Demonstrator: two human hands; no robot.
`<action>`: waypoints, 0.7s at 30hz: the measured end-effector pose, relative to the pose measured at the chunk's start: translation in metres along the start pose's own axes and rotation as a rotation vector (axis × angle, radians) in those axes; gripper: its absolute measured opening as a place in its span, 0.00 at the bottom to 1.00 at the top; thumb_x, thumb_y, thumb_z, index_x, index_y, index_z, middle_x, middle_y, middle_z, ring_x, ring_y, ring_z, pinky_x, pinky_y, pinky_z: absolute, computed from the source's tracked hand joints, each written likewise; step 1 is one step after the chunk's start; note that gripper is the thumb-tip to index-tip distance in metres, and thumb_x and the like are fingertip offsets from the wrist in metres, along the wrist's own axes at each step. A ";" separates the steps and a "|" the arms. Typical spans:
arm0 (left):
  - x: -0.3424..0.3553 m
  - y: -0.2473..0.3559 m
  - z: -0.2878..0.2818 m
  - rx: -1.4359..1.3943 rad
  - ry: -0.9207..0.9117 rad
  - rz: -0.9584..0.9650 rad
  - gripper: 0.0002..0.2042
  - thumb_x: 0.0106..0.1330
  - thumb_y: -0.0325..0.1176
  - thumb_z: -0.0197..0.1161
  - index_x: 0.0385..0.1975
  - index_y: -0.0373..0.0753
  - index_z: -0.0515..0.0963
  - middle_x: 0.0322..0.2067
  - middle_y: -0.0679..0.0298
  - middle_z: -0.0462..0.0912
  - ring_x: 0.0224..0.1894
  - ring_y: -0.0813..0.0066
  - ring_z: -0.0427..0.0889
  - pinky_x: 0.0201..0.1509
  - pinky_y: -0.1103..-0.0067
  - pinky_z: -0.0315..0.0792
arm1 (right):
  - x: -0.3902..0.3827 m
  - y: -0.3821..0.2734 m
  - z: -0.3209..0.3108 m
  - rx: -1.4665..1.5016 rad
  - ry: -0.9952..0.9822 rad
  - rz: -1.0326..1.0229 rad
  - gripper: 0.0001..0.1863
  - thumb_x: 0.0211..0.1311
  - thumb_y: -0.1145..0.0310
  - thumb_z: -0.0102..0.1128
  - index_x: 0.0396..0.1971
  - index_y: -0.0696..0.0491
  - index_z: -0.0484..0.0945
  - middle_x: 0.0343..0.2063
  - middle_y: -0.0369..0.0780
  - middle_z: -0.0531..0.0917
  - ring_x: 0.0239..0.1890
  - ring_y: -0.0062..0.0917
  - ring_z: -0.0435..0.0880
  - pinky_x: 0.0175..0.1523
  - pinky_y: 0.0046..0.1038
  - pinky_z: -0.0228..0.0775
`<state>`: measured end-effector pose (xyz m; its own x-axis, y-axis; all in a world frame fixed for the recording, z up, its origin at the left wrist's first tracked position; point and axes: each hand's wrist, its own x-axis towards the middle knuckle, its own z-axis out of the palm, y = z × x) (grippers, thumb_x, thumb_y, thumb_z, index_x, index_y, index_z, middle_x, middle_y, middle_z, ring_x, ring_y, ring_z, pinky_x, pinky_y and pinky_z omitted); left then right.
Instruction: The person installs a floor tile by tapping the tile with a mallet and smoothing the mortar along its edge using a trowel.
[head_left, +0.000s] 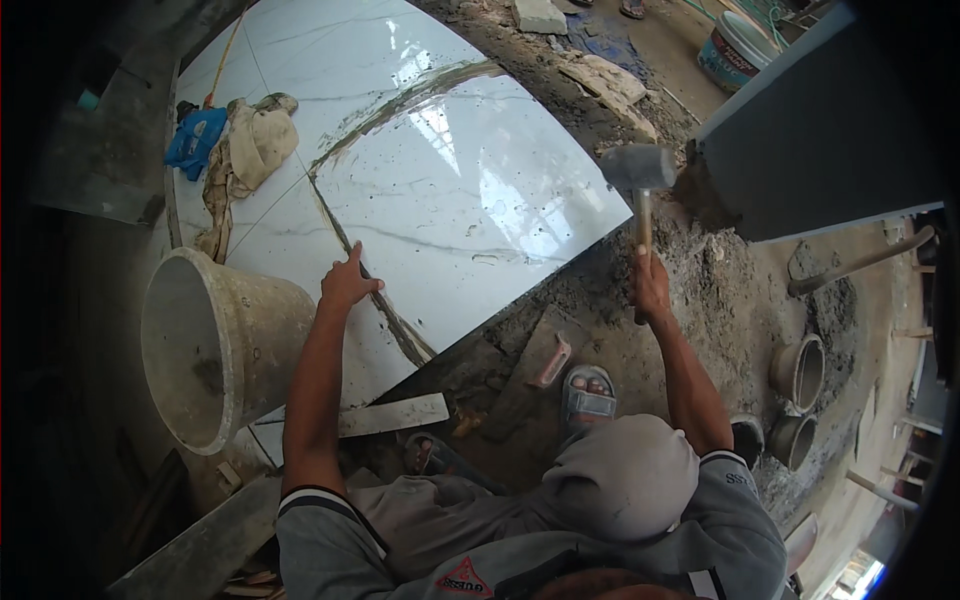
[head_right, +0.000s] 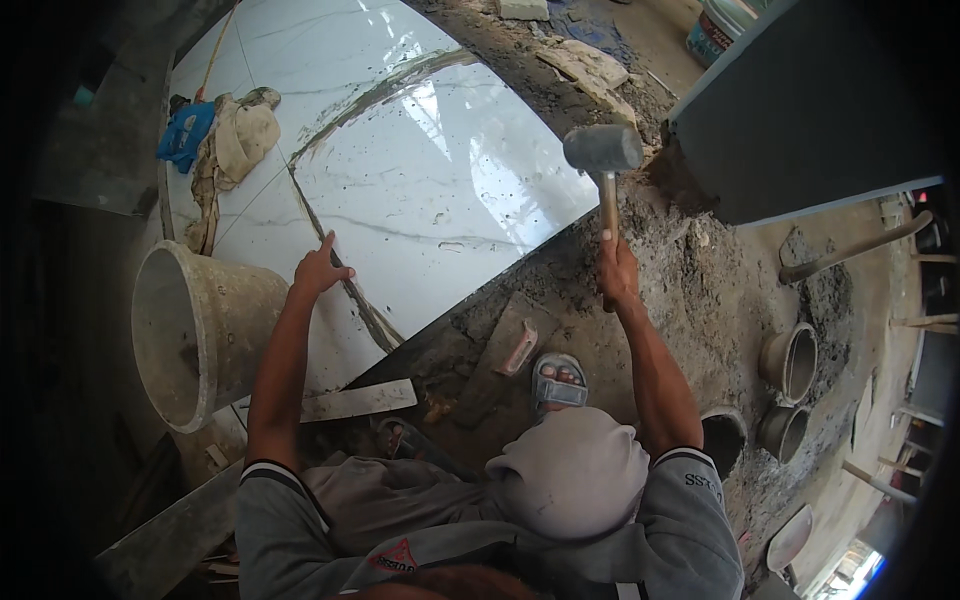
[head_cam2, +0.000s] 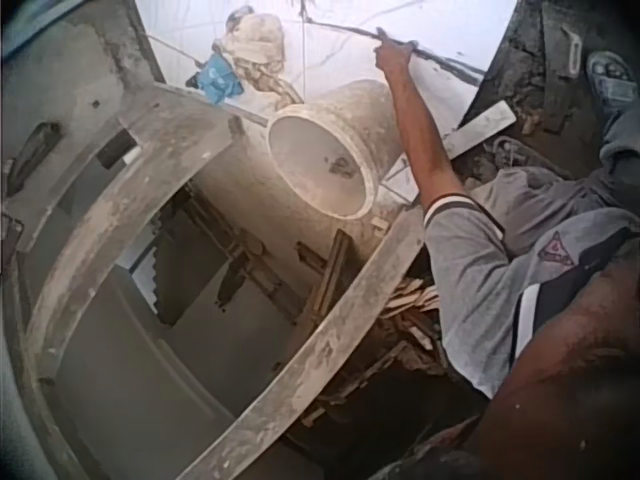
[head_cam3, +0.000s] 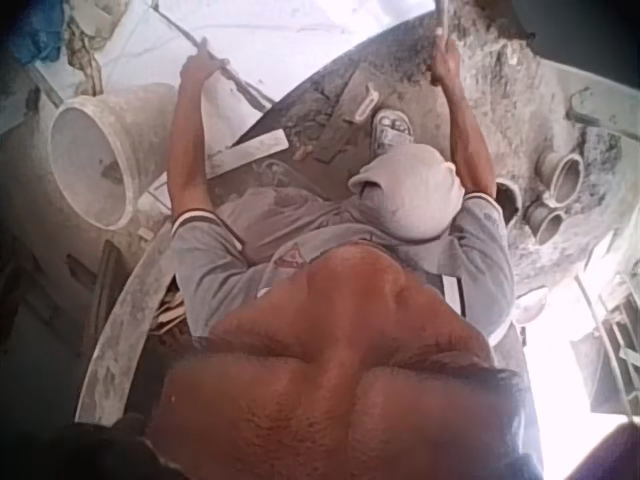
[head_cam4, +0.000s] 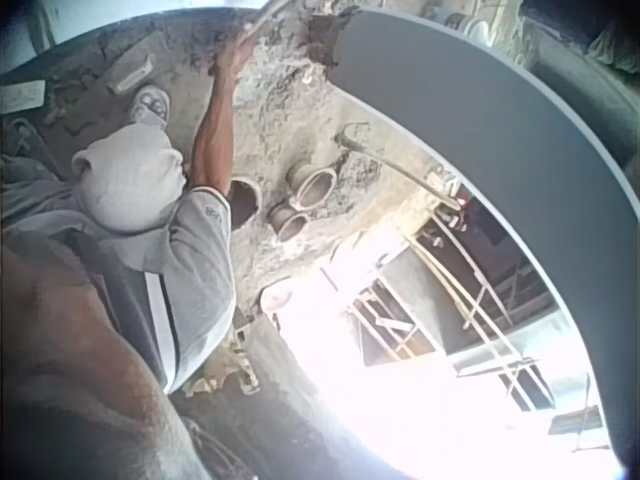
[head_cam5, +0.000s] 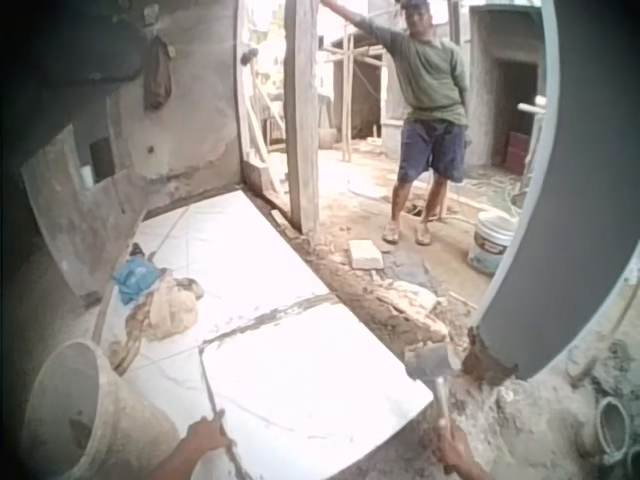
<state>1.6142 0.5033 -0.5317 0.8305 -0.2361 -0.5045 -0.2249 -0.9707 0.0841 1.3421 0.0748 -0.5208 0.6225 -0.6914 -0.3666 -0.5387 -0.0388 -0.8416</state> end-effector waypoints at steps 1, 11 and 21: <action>-0.001 0.002 0.000 -0.008 0.010 0.004 0.51 0.40 0.53 0.72 0.67 0.53 0.51 0.47 0.40 0.73 0.50 0.48 0.75 0.53 0.62 0.69 | -0.016 -0.015 -0.010 0.169 -0.037 -0.008 0.26 0.66 0.45 0.41 0.36 0.58 0.69 0.18 0.36 0.70 0.17 0.21 0.68 0.23 0.27 0.63; 0.003 0.004 0.002 -0.014 0.004 0.021 0.51 0.39 0.53 0.72 0.67 0.53 0.51 0.46 0.40 0.74 0.48 0.47 0.76 0.52 0.65 0.70 | -0.017 -0.007 -0.007 0.184 0.014 -0.117 0.25 0.66 0.44 0.41 0.33 0.55 0.68 0.15 0.32 0.66 0.14 0.15 0.65 0.18 0.21 0.59; -0.004 0.009 0.011 0.015 -0.005 0.026 0.51 0.39 0.52 0.72 0.66 0.54 0.51 0.49 0.41 0.72 0.49 0.47 0.76 0.51 0.64 0.71 | -0.006 0.021 -0.013 0.150 0.130 -0.284 0.27 0.66 0.44 0.40 0.34 0.57 0.69 0.18 0.34 0.69 0.16 0.18 0.68 0.20 0.25 0.61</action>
<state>1.6034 0.4961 -0.5381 0.8219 -0.2612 -0.5061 -0.2540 -0.9635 0.0847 1.3198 0.0687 -0.5314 0.6528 -0.7549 -0.0633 -0.2586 -0.1435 -0.9553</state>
